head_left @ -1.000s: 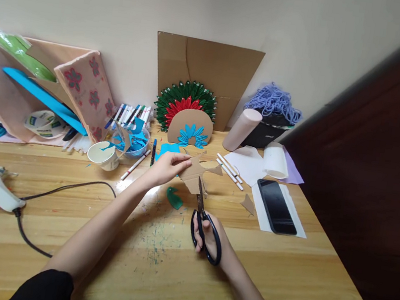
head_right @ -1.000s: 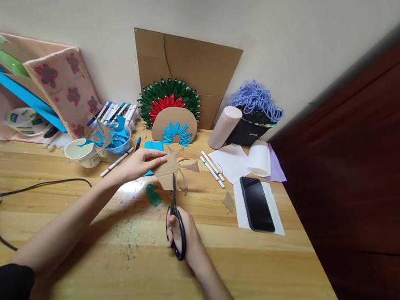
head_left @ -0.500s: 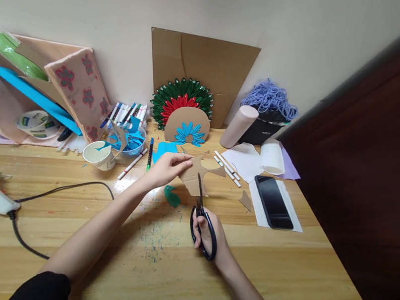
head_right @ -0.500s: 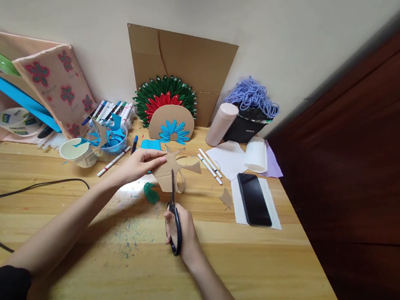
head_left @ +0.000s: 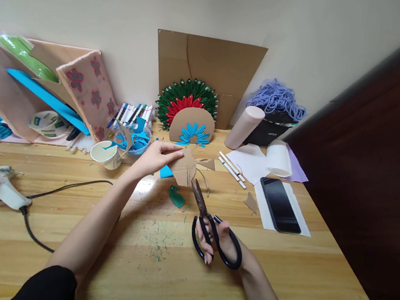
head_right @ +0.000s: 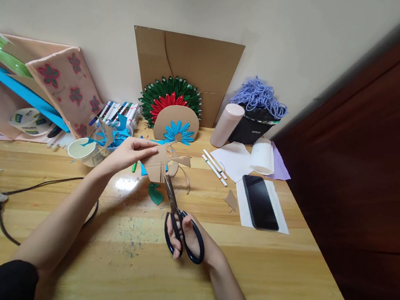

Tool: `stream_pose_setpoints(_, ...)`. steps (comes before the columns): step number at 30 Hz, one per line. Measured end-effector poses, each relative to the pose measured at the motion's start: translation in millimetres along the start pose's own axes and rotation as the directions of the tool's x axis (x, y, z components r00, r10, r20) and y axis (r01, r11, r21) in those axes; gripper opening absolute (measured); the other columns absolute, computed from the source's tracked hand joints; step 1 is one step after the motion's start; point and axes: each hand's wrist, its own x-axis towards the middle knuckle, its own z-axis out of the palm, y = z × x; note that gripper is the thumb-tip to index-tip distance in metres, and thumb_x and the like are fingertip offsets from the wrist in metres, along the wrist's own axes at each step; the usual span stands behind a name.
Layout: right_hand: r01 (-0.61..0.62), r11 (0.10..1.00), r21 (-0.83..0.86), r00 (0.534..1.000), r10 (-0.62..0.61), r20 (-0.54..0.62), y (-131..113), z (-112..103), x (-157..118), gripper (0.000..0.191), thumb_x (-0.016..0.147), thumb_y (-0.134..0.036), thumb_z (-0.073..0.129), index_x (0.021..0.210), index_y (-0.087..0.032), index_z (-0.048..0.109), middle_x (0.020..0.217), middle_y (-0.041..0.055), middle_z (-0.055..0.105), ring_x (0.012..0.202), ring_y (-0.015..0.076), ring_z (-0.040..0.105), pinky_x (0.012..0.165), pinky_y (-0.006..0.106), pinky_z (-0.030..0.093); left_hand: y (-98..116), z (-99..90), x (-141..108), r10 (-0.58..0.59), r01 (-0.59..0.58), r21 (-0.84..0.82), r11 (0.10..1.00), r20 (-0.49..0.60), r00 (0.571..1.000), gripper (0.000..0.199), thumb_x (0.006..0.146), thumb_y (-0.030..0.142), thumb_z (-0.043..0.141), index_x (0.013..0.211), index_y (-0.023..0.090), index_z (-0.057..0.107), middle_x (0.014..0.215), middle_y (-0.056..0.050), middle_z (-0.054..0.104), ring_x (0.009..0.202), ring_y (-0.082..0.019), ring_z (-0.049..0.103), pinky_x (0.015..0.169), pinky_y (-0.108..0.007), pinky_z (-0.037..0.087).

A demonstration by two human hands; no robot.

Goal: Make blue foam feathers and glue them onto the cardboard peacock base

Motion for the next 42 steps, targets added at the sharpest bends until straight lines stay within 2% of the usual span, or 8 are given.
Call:
stream_pose_setpoints(7,-0.028,0.996,-0.089,0.994,0.019,-0.104,-14,13,1,0.077,0.051,-0.088,0.034,0.07,-0.015,0.049,0.042,-0.0079,0.04,0.032,0.0061,0.041,0.036,0.018,0.038,0,16.1,-2,-0.006,0.013,-0.039,0.999,0.165,0.986,0.033,0.076,0.036,0.058,0.098,0.014,0.068,0.094,-0.008,0.07,0.085,-0.02,0.061,0.075,-0.031,0.049)
stream_pose_setpoints(18,-0.031,0.985,-0.168,0.999,0.028,-0.02,-16,5,-2,0.076,0.051,-0.088,0.035,0.071,-0.016,0.047,0.042,-0.0079,0.039,0.032,0.0058,0.037,0.033,0.018,0.037,-4,10.2,-2,0.04,-0.046,0.003,0.999,0.45,0.892,0.026,0.076,0.035,0.058,0.091,0.018,0.071,0.086,-0.005,0.07,0.071,-0.015,0.06,0.064,-0.025,0.046)
stream_pose_setpoints(23,-0.008,0.938,-0.347,1.0,0.012,0.007,-27,8,-6,0.069,0.058,-0.084,0.037,0.067,-0.016,0.044,0.045,-0.0077,0.035,0.035,0.0045,0.031,0.033,0.017,0.036,1,4.2,5,0.099,-0.125,0.031,0.992,0.444,0.891,0.018,0.068,0.032,0.067,0.075,0.016,0.073,0.065,-0.001,0.067,0.062,-0.014,0.057,0.057,-0.023,0.044)
stream_pose_setpoints(25,-0.01,0.924,-0.383,1.0,0.018,0.017,-28,7,-6,0.068,0.059,-0.084,0.038,0.065,-0.017,0.043,0.046,-0.0072,0.035,0.037,0.0051,0.033,0.033,0.017,0.035,5,5.0,12,0.09,-0.136,0.046,0.99,0.539,0.837,0.017,0.067,0.03,0.068,0.075,0.016,0.074,0.066,-0.001,0.067,0.062,-0.013,0.057,0.057,-0.022,0.044)
stream_pose_setpoints(30,-0.096,0.92,-0.38,0.995,0.086,-0.044,-20,-3,-5,0.051,0.065,-0.066,0.058,0.065,-0.017,0.043,0.049,-0.0071,0.036,0.039,0.0051,0.033,0.033,0.016,0.035,20,10.2,30,0.043,-0.152,0.066,0.986,0.783,0.62,0.02,0.073,0.027,0.063,0.088,0.018,0.073,0.078,-0.002,0.07,0.067,-0.012,0.057,0.061,-0.02,0.042)
stream_pose_setpoints(32,-0.116,0.914,-0.388,0.993,0.096,-0.073,-18,-6,-5,0.042,0.068,-0.055,0.062,0.065,-0.017,0.043,0.051,-0.0073,0.035,0.04,0.0049,0.032,0.033,0.016,0.035,26,11.8,33,0.025,-0.137,0.077,0.988,0.784,0.62,0.018,0.071,0.026,0.065,0.086,0.018,0.073,0.076,-0.001,0.07,0.065,-0.012,0.057,0.06,-0.02,0.042)
stream_pose_setpoints(36,-0.11,0.891,-0.441,0.991,0.066,-0.114,-25,-8,-9,0.036,0.07,-0.048,0.061,0.065,-0.018,0.044,0.051,-0.0071,0.035,0.039,0.0051,0.033,0.033,0.016,0.036,34,14.6,37,0.029,-0.117,0.075,0.99,0.715,0.699,0.012,0.062,0.023,0.072,0.073,0.019,0.074,0.067,-0.001,0.069,0.061,-0.013,0.058,0.06,-0.021,0.043)
stream_pose_setpoints(42,-0.082,0.839,-0.538,0.979,-0.034,-0.203,-36,-10,-16,0.047,0.069,-0.063,0.057,0.068,-0.018,0.042,0.054,-0.0056,0.04,0.042,0.0063,0.036,0.034,0.016,0.032,35,23.0,47,0.021,-0.186,0.164,0.969,0.693,0.72,0.018,0.069,0.027,0.065,0.082,0.018,0.074,0.074,-0.002,0.07,0.064,-0.014,0.058,0.057,-0.02,0.04)
